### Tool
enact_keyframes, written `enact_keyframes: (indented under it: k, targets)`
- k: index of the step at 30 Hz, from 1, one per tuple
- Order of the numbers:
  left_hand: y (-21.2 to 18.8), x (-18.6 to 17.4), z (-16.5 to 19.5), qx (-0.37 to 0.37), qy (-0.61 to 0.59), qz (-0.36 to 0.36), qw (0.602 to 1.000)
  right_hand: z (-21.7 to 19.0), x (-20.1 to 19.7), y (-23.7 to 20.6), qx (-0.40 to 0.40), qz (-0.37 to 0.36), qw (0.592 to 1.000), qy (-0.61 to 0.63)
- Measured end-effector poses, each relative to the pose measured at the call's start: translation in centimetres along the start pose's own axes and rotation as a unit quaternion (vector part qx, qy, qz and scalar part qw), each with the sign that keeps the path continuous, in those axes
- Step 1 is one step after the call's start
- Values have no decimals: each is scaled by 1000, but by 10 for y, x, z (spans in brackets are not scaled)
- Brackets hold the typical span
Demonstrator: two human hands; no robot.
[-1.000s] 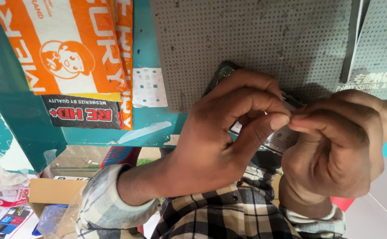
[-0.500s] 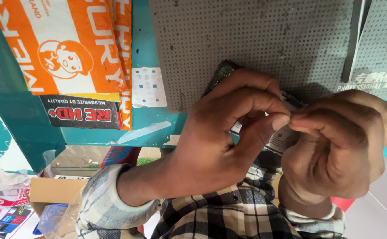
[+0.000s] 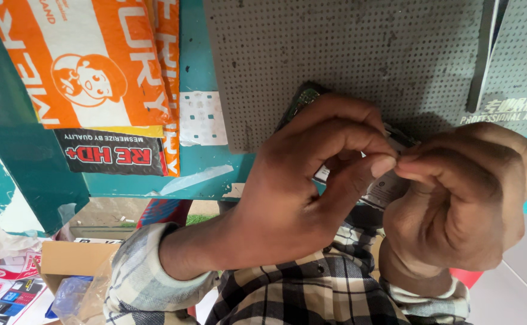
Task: The person works on a disassembled smartphone placed on a workbench. They use tweezers to carefully remove and reposition small internal components and connectors within the phone chassis.
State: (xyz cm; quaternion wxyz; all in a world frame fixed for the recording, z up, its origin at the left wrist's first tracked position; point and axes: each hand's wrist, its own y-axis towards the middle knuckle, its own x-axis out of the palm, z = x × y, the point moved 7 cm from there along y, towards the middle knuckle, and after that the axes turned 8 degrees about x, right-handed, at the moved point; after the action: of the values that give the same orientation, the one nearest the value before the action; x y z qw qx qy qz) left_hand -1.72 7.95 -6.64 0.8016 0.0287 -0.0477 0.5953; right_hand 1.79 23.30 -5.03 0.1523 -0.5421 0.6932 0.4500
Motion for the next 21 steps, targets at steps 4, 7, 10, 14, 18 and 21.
enact_keyframes:
  k: [4, 7, 10, 14, 18, 21]
  targets:
    - [0, 0, 0, -2, -2, 0, 1000, 1, 0, 0, -6, -7, 1000, -1]
    - [0, 0, 0, -4, -1, 0, 1000, 1, -1, 0, -12, -15, 1000, -2]
    - [0, 0, -1, -4, -1, -2, 1000, 1, 0, 1, -14, -14, 1000, 2]
    - [-1, 0, -1, 4, 2, -4, 1000, 1, 0, 1, -18, -12, 1000, 4]
    - [-1, 0, 0, 13, 3, -4, 1000, 2, -1, 1, -20, -13, 1000, 3]
    - [-1, 0, -1, 5, 2, -7, 1000, 1, -1, 1, -18, -11, 1000, 1]
